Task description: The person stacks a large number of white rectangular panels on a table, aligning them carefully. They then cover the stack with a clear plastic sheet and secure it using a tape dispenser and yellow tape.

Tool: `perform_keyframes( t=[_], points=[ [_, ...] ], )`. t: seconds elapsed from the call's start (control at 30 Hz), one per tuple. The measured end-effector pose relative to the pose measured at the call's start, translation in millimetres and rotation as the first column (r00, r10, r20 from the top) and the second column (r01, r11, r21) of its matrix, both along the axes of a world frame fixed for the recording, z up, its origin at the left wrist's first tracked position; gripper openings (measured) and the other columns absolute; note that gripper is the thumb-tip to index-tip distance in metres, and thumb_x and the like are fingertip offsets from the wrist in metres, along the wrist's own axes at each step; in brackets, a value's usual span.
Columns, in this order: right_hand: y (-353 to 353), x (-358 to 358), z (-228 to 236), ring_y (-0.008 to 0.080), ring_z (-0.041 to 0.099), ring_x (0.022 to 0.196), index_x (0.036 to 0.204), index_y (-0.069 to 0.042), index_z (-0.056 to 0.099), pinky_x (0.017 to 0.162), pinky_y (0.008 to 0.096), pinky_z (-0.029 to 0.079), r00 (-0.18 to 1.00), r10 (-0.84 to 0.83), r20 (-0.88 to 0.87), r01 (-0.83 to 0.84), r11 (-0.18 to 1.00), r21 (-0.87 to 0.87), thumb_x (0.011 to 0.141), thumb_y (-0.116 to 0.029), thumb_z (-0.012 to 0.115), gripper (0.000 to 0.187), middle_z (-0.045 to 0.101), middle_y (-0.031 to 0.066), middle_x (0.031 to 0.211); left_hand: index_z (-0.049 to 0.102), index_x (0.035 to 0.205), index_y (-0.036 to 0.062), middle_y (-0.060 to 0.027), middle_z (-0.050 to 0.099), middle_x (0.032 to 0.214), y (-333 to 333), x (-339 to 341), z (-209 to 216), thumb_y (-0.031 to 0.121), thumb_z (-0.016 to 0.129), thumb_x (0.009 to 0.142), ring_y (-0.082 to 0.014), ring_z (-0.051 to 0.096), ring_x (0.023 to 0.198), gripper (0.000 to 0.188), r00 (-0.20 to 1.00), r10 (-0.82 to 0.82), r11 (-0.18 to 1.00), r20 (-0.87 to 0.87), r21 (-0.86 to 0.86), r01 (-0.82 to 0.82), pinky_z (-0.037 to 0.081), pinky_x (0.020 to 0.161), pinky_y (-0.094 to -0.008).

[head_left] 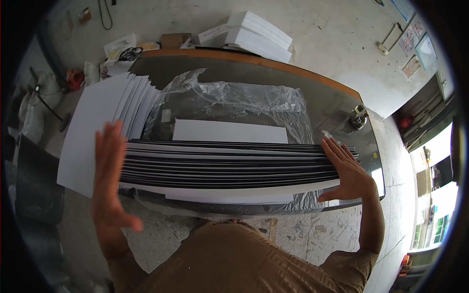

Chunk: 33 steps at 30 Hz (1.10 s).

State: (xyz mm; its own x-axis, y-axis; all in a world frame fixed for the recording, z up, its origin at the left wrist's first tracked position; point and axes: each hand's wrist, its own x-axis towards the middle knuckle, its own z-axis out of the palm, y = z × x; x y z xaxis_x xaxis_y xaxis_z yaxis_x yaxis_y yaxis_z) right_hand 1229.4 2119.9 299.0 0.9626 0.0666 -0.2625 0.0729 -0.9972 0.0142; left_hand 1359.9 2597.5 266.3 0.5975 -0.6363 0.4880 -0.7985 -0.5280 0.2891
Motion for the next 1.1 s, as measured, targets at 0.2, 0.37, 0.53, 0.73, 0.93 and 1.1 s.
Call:
perform_keyframes(
  t=[0.2, 0.37, 0.53, 0.73, 0.93, 1.1],
  points=[
    [-25, 3, 2, 0.0326, 0.007, 0.142, 0.146, -0.001, 0.011, 0.115, 0.0492, 0.006, 0.999, 0.036, -0.019, -0.037, 0.997, -0.061, 0.037, -0.085, 0.067, 0.148, 0.012, 0.0203, 0.152, 0.025, 0.142, -0.0049, -0.0263, 0.023, 0.147, -23, 0, 14, 0.094, 0.04, 0.053, -0.0401, 0.018, 0.139, 0.134, 0.997, 0.071, 0.832, 0.015, 0.551, -0.068, 0.009, 0.113, -0.0556],
    [-31, -9, -19, 0.0345, 0.006, 0.142, 0.146, -0.002, 0.012, 0.115, 0.0504, 0.005, 0.997, 0.027, 0.069, -0.029, 0.999, 0.027, 0.034, -0.085, 0.067, 0.15, 0.011, 0.0199, 0.152, 0.024, 0.139, -0.0107, -0.0286, 0.022, 0.146, -22, 4, 15, 0.093, 0.044, 0.052, -0.0403, 0.019, 0.138, 0.137, 0.989, 0.112, 0.804, -0.1, 0.594, -0.031, 0.011, 0.114, -0.0507],
    [-34, -12, -20, 0.0351, 0.006, 0.142, 0.146, -0.001, 0.013, 0.114, 0.0507, 0.005, 0.988, 0.062, 0.138, -0.056, 0.997, -0.05, 0.036, -0.086, 0.064, 0.148, 0.011, 0.0204, 0.153, 0.024, 0.138, -0.0118, -0.0306, 0.018, 0.147, -16, 3, 11, 0.094, 0.044, 0.052, -0.0397, 0.017, 0.139, 0.138, 0.989, 0.078, 0.819, -0.127, 0.574, 0.009, 0.01, 0.114, -0.0522],
    [-30, -7, -28, 0.0381, 0.012, 0.141, 0.144, 0.004, 0.018, 0.114, 0.0518, 0.006, 0.978, 0.023, 0.205, -0.015, 0.999, -0.041, 0.04, -0.095, 0.048, 0.147, 0.018, 0.0234, 0.15, 0.018, 0.142, -0.009, -0.029, 0.014, 0.149, -20, -5, -2, 0.091, 0.042, 0.06, -0.0397, 0.013, 0.14, 0.131, 0.97, 0.243, 0.781, 0.009, 0.592, -0.201, 0.008, 0.112, -0.0559],
    [-30, -15, -31, 0.0383, 0.012, 0.141, 0.145, 0.003, 0.015, 0.113, 0.0531, 0.005, 0.968, 0.012, 0.252, -0.018, 1.0, 0.021, 0.049, -0.097, 0.036, 0.14, 0.017, 0.0222, 0.151, 0.013, 0.145, -0.0034, -0.0248, 0.014, 0.15, 26, -7, -37, 0.089, 0.05, 0.056, -0.0364, 0.013, 0.141, 0.134, 0.963, 0.21, 0.968, -0.168, -0.105, -0.23, 0.009, 0.113, -0.051],
    [-65, -28, -49, 0.0341, 0.011, 0.142, 0.147, -0.001, 0.014, 0.114, 0.049, 0.001, 0.718, -0.324, 0.616, -0.146, 0.795, 0.588, 0.054, -0.098, 0.018, 0.134, 0.016, 0.019, 0.152, 0.009, 0.145, -0.0003, -0.0182, 0.017, 0.149, 64, -8, -181, 0.086, 0.054, 0.053, -0.0285, 0.017, 0.138, 0.134, 0.728, -0.152, 0.752, -0.669, -0.556, -0.354, 0.012, 0.112, -0.0443]
  ],
)
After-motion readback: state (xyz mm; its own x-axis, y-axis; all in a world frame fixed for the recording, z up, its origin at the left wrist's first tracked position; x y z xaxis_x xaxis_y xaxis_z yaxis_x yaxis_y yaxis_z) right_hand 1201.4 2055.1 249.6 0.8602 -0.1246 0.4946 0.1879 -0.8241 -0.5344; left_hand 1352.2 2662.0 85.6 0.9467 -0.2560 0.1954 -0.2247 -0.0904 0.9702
